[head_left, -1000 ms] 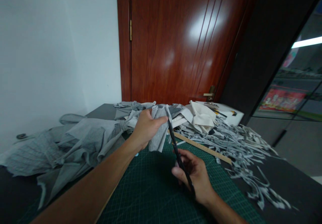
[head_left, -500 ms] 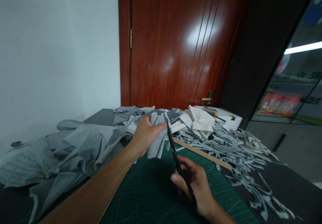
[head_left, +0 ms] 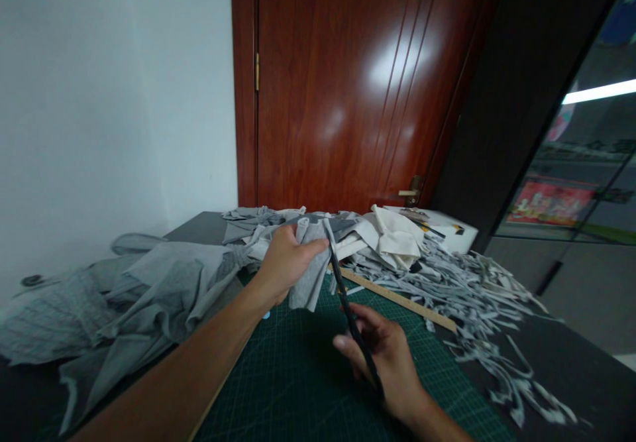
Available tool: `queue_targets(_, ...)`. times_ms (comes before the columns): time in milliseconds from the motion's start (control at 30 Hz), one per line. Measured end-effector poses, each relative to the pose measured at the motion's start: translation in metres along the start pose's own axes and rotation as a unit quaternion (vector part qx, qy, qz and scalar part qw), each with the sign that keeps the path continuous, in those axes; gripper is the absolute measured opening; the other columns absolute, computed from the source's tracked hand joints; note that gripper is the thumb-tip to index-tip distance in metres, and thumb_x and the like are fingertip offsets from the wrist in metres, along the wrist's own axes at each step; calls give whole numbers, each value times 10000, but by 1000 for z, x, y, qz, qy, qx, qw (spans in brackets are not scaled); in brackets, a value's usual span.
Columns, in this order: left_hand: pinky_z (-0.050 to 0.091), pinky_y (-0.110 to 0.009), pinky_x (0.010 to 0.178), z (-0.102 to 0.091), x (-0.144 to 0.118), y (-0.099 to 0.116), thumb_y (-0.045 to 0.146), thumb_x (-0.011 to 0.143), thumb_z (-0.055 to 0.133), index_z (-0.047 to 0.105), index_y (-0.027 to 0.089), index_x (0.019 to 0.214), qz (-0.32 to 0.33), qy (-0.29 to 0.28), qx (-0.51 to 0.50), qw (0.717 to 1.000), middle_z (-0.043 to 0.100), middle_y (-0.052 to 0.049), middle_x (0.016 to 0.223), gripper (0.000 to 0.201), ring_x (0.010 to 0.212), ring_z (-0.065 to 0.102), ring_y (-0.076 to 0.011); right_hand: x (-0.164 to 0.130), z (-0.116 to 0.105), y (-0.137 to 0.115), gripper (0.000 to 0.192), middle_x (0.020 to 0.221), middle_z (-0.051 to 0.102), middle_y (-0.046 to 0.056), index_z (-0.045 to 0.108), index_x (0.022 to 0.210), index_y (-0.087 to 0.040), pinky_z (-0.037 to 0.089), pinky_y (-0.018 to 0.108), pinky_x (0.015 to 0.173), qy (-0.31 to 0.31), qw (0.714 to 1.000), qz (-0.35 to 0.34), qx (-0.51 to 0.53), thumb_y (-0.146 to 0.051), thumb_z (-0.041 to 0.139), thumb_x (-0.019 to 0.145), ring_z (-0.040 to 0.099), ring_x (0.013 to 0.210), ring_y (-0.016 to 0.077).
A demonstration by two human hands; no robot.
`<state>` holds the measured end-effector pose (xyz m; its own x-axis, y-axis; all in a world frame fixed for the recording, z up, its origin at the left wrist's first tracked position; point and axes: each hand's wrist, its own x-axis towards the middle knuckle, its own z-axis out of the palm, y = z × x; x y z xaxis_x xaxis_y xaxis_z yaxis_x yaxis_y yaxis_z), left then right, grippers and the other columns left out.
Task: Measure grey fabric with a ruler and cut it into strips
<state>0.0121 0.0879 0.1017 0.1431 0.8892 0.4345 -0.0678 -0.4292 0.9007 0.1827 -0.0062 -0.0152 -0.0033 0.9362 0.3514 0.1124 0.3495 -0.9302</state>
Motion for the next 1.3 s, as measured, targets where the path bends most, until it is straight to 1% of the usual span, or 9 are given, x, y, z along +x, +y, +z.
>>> queue_targets(233,508,-276,633,3,-4,5,254,710,760,750,186,760,8,-6,26,1000,757,-21,780,84,675,661,-178,0,-1,2,534,604,565,-63,706,1129,-170,365,239,451,9,1000,-18,18,-532,893,785,481,461,107)
queue_targets(333,525,-283,669,4,-5,5,232,711,738,771,190,802,14,-21,18,1000,770,-22,811,105,723,686,-193,0,-1,2,537,600,563,-64,700,1145,-172,357,238,442,9,999,-25,20,-517,893,782,481,458,109)
queue_targets(467,532,-299,668,5,-4,4,241,698,743,771,186,813,5,-21,4,1000,770,-31,806,131,723,693,-211,1,-1,1,524,600,566,-59,703,1121,-164,350,227,427,8,1000,-7,9,-544,872,802,480,448,104)
queue_targets(633,508,-288,679,4,-3,3,277,712,769,738,195,762,20,13,1,1000,743,-16,784,100,713,663,-193,0,-1,1,469,582,541,-61,727,1049,-168,342,229,437,5,1000,-15,-13,-566,848,832,461,454,103)
queue_targets(800,483,-281,667,5,-3,3,298,694,780,706,201,747,25,49,3,998,705,5,763,134,710,640,-188,-1,-1,4,433,600,523,-58,740,994,-169,351,239,467,-3,1000,-12,-16,-555,852,833,455,486,107)
queue_targets(933,457,-276,635,6,-3,4,303,680,778,679,204,719,23,62,6,998,669,14,718,146,683,621,-183,-1,-2,8,430,617,531,-56,742,1033,-171,358,242,481,-7,1000,-13,-17,-545,846,849,461,507,110)
queue_targets(1033,451,-279,627,5,-3,5,298,698,748,658,205,688,25,58,21,998,650,21,687,130,661,615,-178,-1,-3,9,460,610,515,-63,741,1080,-167,351,243,477,-6,999,-16,-30,-558,833,858,450,500,108)
queue_targets(1133,443,-279,620,5,-3,5,284,705,720,639,208,668,31,41,27,998,640,26,677,116,637,591,-165,0,-2,9,505,619,523,-61,735,1126,-163,361,245,472,0,999,-12,-33,-569,840,846,464,499,113)
queue_targets(1300,423,-277,638,5,-3,4,279,704,743,645,210,684,43,33,37,998,630,36,680,121,650,570,-157,-1,-1,10,556,626,548,-55,718,1171,-148,374,250,476,24,999,-7,-38,-570,852,835,489,505,119)
